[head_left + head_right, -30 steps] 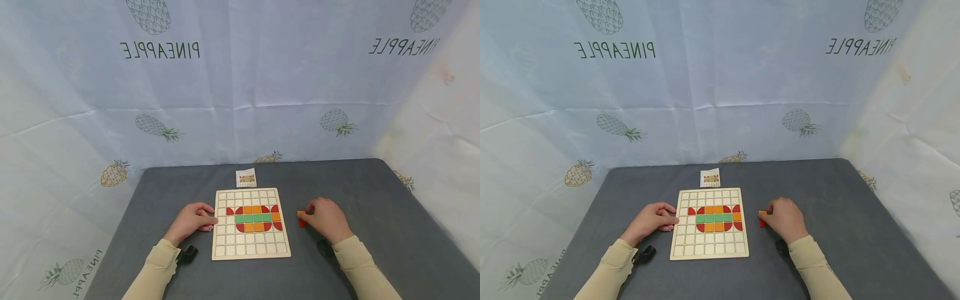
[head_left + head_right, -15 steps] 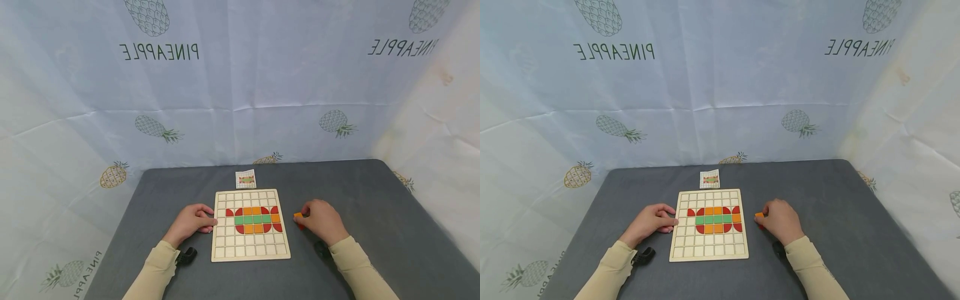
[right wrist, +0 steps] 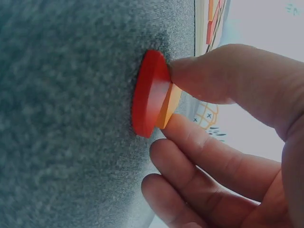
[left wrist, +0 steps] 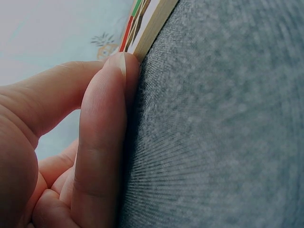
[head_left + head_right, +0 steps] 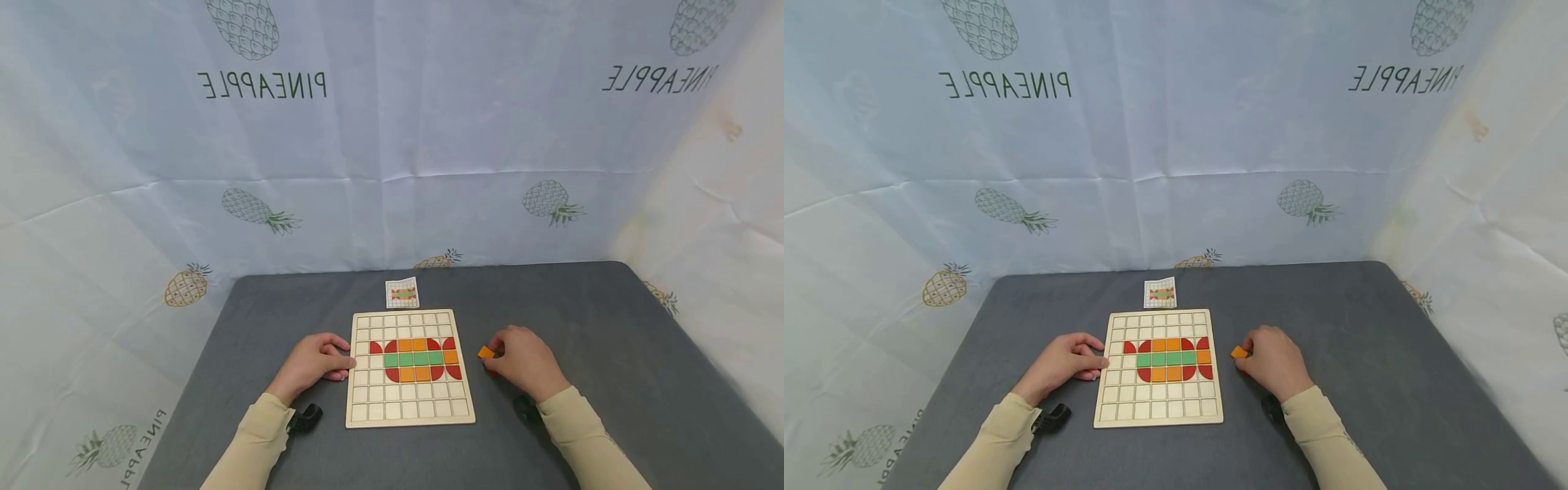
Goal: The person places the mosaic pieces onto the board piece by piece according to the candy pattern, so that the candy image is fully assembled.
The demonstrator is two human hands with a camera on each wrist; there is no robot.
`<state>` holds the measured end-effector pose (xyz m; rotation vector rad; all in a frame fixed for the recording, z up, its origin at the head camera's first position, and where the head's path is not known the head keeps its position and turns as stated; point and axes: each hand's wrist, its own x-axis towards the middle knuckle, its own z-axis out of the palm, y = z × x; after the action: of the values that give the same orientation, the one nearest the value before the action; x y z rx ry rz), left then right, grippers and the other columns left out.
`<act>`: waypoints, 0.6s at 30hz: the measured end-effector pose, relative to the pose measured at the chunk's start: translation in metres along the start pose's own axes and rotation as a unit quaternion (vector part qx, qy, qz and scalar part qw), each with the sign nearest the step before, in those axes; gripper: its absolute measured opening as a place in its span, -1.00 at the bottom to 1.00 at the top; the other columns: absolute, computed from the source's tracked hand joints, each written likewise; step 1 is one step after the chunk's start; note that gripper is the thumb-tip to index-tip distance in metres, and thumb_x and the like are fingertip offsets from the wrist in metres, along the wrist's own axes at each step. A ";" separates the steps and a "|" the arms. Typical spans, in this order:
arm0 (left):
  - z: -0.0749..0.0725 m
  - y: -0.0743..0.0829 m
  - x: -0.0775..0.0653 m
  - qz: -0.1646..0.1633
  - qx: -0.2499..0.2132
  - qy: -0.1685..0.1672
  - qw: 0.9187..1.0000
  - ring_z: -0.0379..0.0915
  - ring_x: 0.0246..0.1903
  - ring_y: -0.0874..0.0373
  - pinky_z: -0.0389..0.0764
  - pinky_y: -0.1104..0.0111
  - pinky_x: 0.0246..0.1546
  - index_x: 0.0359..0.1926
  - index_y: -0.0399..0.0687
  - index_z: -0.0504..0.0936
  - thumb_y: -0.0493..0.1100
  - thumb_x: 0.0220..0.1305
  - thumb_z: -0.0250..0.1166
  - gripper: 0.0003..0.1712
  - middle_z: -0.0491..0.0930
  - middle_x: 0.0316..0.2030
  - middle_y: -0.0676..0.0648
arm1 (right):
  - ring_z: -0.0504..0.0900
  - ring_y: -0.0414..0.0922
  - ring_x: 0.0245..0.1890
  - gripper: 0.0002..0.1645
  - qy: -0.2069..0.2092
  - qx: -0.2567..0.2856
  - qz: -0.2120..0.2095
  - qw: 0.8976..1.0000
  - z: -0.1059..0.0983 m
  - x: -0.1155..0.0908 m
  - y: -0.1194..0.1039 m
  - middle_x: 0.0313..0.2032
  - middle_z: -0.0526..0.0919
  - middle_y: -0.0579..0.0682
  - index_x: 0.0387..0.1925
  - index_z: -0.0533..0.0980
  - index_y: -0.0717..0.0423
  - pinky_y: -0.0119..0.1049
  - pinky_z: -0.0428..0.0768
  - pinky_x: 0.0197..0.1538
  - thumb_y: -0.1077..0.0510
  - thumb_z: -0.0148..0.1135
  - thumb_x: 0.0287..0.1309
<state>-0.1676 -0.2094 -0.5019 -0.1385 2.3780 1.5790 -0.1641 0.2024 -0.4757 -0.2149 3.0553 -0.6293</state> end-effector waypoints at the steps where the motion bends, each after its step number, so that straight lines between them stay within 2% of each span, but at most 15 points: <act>1: -0.001 0.000 0.000 0.000 0.000 -0.001 1.000 0.76 -0.45 0.16 0.84 0.30 -0.31 0.04 -0.21 0.71 -0.15 0.18 0.68 -0.52 0.72 -0.39 -0.13 | 0.52 -0.14 -0.40 -0.76 0.001 -0.001 -0.003 1.000 0.000 0.000 -0.001 -0.35 0.66 -0.03 -0.34 0.76 0.10 -0.16 0.64 -0.32 0.04 0.65 0.12; 9: -0.003 -0.002 0.001 0.008 0.000 -0.003 1.000 0.76 -0.45 0.16 0.84 0.31 -0.31 0.05 -0.20 0.71 -0.14 0.18 0.68 -0.52 0.72 -0.40 -0.12 | 0.58 -0.13 -0.31 -0.76 0.004 0.012 -0.021 1.000 -0.001 0.009 -0.024 -0.30 0.69 -0.04 -0.28 0.78 0.08 -0.11 0.73 -0.20 0.04 0.66 0.12; 18: -0.002 -0.003 0.000 0.012 -0.001 -0.003 1.000 0.77 -0.45 0.15 0.84 0.29 -0.30 0.05 -0.20 0.71 -0.14 0.17 0.68 -0.51 0.72 -0.40 -0.13 | 0.50 -0.17 -0.34 -0.78 -0.030 0.029 -0.081 0.996 0.017 0.027 -0.092 -0.38 0.66 -0.13 -0.31 0.77 0.02 -0.26 0.64 -0.24 0.04 0.68 0.09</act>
<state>-0.1675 -0.2121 -0.5044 -0.1067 2.3814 1.5913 -0.1780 0.1084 -0.4549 -0.4758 2.9780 -0.7050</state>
